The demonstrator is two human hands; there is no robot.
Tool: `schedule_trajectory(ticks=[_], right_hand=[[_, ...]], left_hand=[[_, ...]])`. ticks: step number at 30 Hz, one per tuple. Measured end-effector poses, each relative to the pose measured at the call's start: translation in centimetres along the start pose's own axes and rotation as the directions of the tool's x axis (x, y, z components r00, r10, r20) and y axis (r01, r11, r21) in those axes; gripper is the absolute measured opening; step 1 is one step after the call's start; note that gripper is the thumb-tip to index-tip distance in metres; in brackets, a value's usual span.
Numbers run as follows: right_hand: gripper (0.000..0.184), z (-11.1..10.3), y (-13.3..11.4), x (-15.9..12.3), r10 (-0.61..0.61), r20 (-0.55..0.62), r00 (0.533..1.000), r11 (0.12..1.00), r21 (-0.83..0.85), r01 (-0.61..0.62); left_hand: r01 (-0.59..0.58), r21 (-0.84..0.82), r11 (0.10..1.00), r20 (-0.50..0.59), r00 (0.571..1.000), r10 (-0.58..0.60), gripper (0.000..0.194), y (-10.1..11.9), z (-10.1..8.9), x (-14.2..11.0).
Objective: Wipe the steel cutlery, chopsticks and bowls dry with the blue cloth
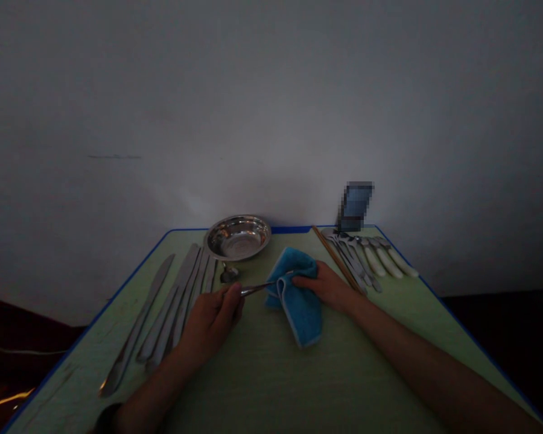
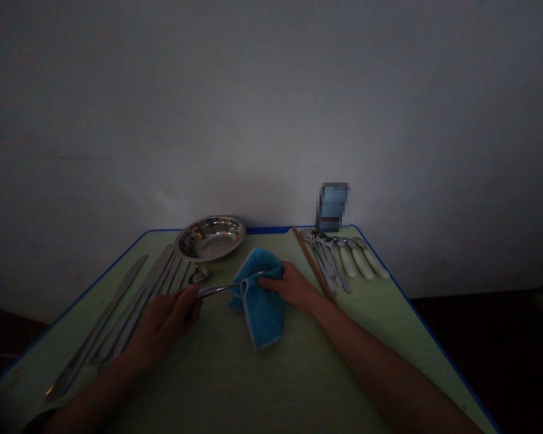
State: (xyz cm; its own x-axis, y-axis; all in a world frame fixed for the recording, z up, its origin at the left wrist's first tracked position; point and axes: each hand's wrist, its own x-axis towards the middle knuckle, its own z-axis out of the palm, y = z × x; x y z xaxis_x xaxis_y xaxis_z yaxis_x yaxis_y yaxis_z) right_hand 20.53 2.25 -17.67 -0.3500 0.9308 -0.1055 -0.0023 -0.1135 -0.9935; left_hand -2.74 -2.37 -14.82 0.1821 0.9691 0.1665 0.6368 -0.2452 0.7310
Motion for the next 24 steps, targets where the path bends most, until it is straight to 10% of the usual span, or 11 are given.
schedule_trajectory(ticks=[7,13,19,24], right_hand=[[0.039,1.0,-0.2,-0.3,-0.08,-0.162,0.984,0.979,-0.196,0.047],[0.043,0.8,0.9,0.3,-0.01,-0.33,0.944,0.997,0.07,0.035],[0.034,0.8,1.0,0.5,-0.01,-0.294,0.956,0.944,0.312,0.106],[0.029,0.9,0.5,0.1,-0.063,-0.178,0.982,0.98,0.174,0.094]], left_hand=[[0.017,-0.031,0.999,0.009,1.0,-0.016,0.047,0.4,-0.1,-0.2],[0.082,-0.09,0.993,0.006,0.997,-0.082,0.05,0.5,0.0,-0.1],[0.137,-0.196,0.971,-0.078,0.985,-0.155,0.049,0.4,-0.3,0.1],[0.147,-0.176,0.973,-0.215,0.959,-0.183,0.048,1.2,-1.1,0.1]])
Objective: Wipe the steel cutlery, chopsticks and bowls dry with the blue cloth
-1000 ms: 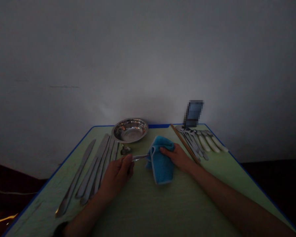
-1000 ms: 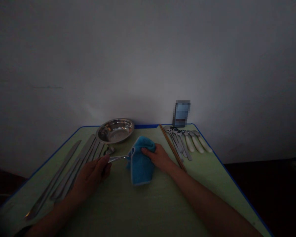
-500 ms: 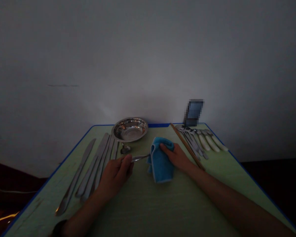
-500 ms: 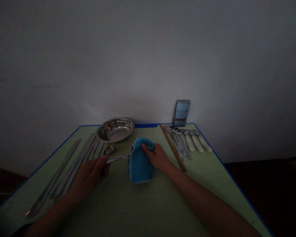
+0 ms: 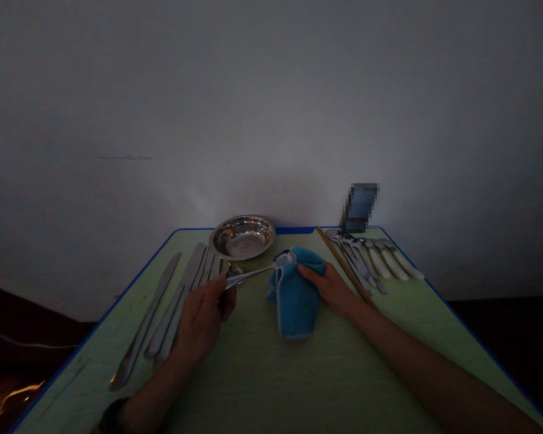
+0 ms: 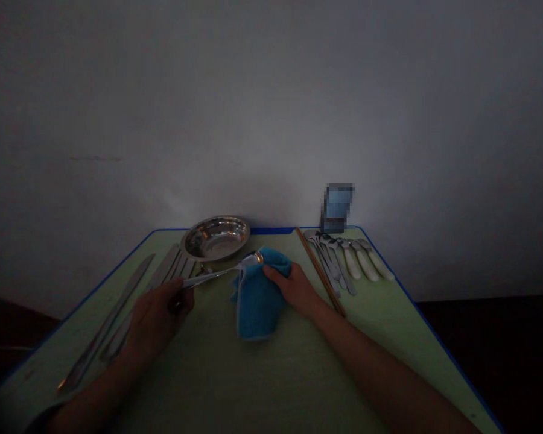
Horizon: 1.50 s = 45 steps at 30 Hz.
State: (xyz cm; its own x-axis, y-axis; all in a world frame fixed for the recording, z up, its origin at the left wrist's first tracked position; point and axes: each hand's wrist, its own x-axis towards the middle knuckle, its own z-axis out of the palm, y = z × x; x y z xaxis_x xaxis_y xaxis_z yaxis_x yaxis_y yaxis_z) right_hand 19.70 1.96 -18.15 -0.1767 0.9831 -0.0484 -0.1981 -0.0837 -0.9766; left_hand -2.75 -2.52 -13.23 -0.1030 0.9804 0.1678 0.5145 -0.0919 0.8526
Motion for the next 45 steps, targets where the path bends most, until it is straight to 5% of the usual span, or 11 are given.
schedule_trajectory(ticks=[6,13,20,23,27,30,37,45], right_hand=[[0.028,-0.1,-0.2,-0.2,0.007,0.028,1.0,0.999,-0.039,-0.006],[0.028,0.0,-0.7,-0.5,0.02,0.109,0.994,0.998,-0.053,-0.014],[0.028,-0.2,-0.1,-0.1,0.052,0.071,0.996,0.983,0.171,-0.063],[0.033,-0.2,-0.1,-0.1,0.04,0.061,0.997,0.996,0.072,-0.045],[0.031,0.0,-0.7,-0.4,-0.023,0.025,0.999,0.979,-0.202,0.028],[0.029,0.2,-0.9,-0.6,-0.079,-0.001,0.997,0.941,-0.331,0.074],[0.044,0.4,-0.4,-0.7,-0.113,-0.082,0.99,0.904,-0.423,0.068],[0.035,0.5,-0.8,-0.8,-0.077,-0.027,0.997,0.938,-0.342,0.063]], left_hand=[[0.029,-0.021,0.999,-0.131,0.991,-0.031,0.046,0.1,-0.2,0.1],[-0.067,0.023,0.997,-0.016,0.998,0.068,0.045,-0.3,0.2,-0.1],[-0.166,0.077,0.983,0.188,0.971,0.149,0.049,-0.5,0.4,-0.4],[-0.215,0.117,0.97,0.284,0.943,0.175,0.047,-0.8,0.4,-0.5],[-0.391,0.154,0.908,0.437,0.851,0.292,0.042,-1.0,0.4,-0.5],[-0.448,0.167,0.878,0.462,0.823,0.332,0.04,-1.1,0.4,-0.5],[-0.387,0.137,0.912,0.443,0.847,0.293,0.042,-1.1,0.6,-0.5],[-0.197,0.133,0.971,0.238,0.958,0.162,0.046,-0.8,0.8,-0.6]])
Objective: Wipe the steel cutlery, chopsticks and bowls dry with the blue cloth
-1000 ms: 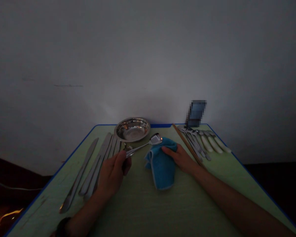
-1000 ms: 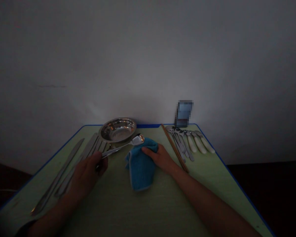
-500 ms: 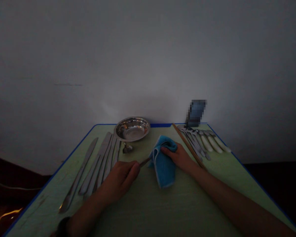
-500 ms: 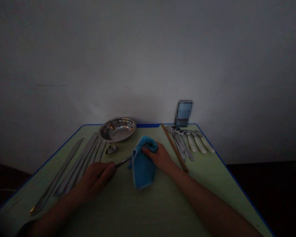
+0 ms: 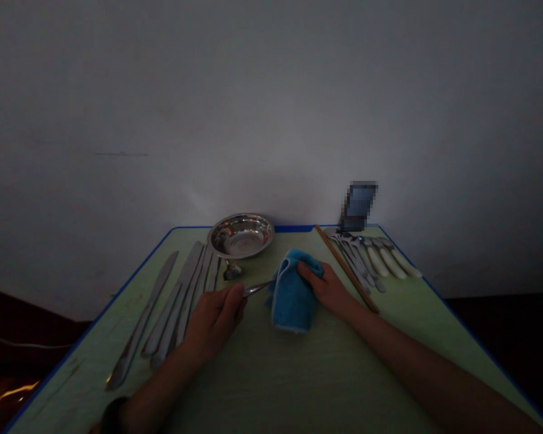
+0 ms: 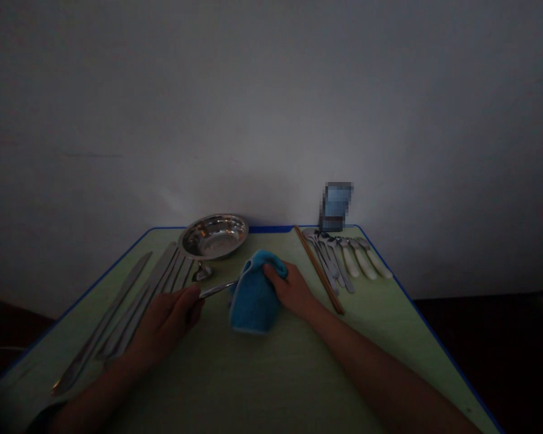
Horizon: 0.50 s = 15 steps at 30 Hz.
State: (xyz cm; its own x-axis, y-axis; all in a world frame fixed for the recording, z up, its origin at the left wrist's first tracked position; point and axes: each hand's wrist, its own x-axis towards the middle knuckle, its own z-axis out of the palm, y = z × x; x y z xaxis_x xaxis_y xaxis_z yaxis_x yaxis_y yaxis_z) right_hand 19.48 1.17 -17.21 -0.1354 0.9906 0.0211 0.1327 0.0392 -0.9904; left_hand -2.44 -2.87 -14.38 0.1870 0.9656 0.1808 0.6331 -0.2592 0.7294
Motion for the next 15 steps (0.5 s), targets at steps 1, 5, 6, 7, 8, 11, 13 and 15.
schedule_trajectory(ticks=[1,5,6,7,8,11,13,15], right_hand=[[0.032,-0.03,-0.01,0.01,0.01,0.018,1.0,1.0,0.023,-0.01],[0.022,-0.33,0.32,0.17,0.002,0.075,0.997,0.998,0.061,-0.007],[0.022,-0.44,0.44,0.24,-0.009,0.089,0.996,0.999,0.05,0.005],[0.022,-0.54,0.55,0.31,-0.025,0.1,0.995,0.999,0.036,0.022],[0.022,-0.62,0.63,0.38,-0.042,0.106,0.994,0.999,0.02,0.04],[0.025,-0.72,0.64,0.52,-0.082,0.097,0.992,0.995,-0.042,0.086],[0.025,-0.71,0.5,0.54,-0.09,0.09,0.992,0.992,-0.077,0.097],[0.026,-0.69,0.33,0.51,-0.076,0.105,0.992,0.992,-0.091,0.086]], left_hand=[[0.009,-0.011,1.0,-0.017,1.0,-0.009,0.047,-0.06,0.01,0.01],[0.029,-0.035,0.999,-0.028,0.999,-0.03,0.048,-0.3,0.01,0.05],[0.024,-0.033,0.999,-0.021,0.999,-0.025,0.048,-0.31,-0.01,0.04],[0.016,-0.026,1.0,-0.016,1.0,-0.016,0.048,-0.29,-0.05,0.03],[0.0,-0.014,1.0,-0.009,1.0,0.0,0.047,-0.25,-0.09,0.01],[-0.053,0.03,0.998,0.031,0.998,0.052,0.046,-0.03,-0.26,-0.03],[-0.078,0.043,0.996,0.07,0.995,0.074,0.046,0.11,-0.37,-0.02],[-0.089,0.039,0.995,0.1,0.991,0.085,0.045,0.19,-0.44,0.02]])
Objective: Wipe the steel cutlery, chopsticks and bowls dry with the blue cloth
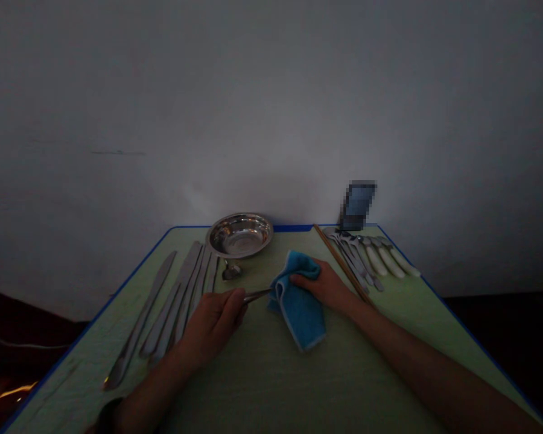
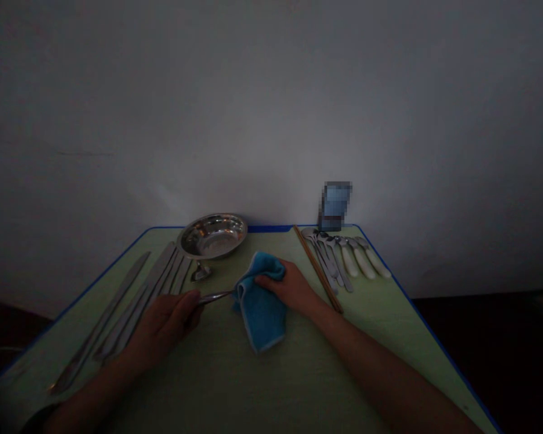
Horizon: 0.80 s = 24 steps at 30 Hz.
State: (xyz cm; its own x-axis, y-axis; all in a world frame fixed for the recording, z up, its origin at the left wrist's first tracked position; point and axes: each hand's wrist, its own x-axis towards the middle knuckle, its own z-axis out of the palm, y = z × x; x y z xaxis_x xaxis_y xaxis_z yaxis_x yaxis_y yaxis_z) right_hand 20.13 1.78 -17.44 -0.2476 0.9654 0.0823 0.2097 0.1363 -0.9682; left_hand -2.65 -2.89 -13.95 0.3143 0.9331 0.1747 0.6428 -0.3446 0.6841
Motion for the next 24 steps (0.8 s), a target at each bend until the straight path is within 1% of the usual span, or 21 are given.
schedule_trajectory(ticks=[6,8,10,12,14,16,17,18,20,21,22,24], right_hand=[[0.03,-0.1,-0.4,-0.3,0.014,0.076,0.997,0.999,-0.045,-0.01],[0.031,-0.1,-0.6,-0.5,0.016,0.131,0.991,0.998,-0.069,-0.007],[0.032,-0.2,-0.9,-0.7,0.022,0.221,0.975,0.993,-0.115,0.003],[0.034,-0.3,-1.3,-0.9,0.04,0.332,0.942,0.986,-0.163,0.015],[0.036,-0.4,-1.6,-1.1,0.061,0.454,0.889,0.982,-0.186,0.027],[0.036,-0.5,-1.9,-1.1,0.077,0.55,0.832,0.982,-0.184,0.031],[0.036,-0.5,-2.0,-1.1,0.082,0.571,0.817,0.983,-0.183,0.03],[0.037,-0.6,-2.0,-1.1,0.087,0.573,0.815,0.982,-0.186,0.025],[0.037,-0.5,-2.1,-1.1,0.106,0.534,0.839,0.98,-0.2,0.003],[0.037,-0.5,-2.1,-1.1,0.116,0.513,0.85,0.979,-0.205,-0.01],[0.037,-0.4,-2.1,-1.1,0.124,0.499,0.858,0.978,-0.206,-0.022],[0.037,-0.4,-2.1,-1.1,0.139,0.501,0.854,0.979,-0.201,-0.041]], left_hand=[[0.044,-0.073,0.996,0.096,0.995,-0.037,0.048,0.1,-0.1,0.0],[0.053,-0.101,0.994,0.128,0.991,-0.039,0.048,0.1,-0.2,0.0],[0.069,-0.122,0.99,0.151,0.987,-0.05,0.047,0.0,-0.1,0.1],[0.095,-0.147,0.985,0.173,0.983,-0.069,0.047,-0.1,0.0,0.1],[0.115,-0.151,0.982,0.193,0.978,-0.085,0.045,-0.2,0.2,0.2],[0.113,-0.132,0.985,0.178,0.98,-0.089,0.041,-0.3,0.4,0.3],[0.115,-0.125,0.985,0.15,0.984,-0.096,0.037,-0.4,0.5,0.3],[0.125,-0.131,0.984,0.113,0.987,-0.11,0.035,-0.5,0.5,0.3],[0.147,-0.185,0.972,0.042,0.989,-0.141,0.032,-0.8,0.5,0.4],[0.147,-0.216,0.965,0.025,0.989,-0.145,0.032,-1.1,0.5,0.4],[0.138,-0.235,0.962,0.02,0.99,-0.137,0.032,-1.3,0.4,0.5],[0.1,-0.219,0.971,0.038,0.995,-0.094,0.031,-1.5,0.2,0.5]])
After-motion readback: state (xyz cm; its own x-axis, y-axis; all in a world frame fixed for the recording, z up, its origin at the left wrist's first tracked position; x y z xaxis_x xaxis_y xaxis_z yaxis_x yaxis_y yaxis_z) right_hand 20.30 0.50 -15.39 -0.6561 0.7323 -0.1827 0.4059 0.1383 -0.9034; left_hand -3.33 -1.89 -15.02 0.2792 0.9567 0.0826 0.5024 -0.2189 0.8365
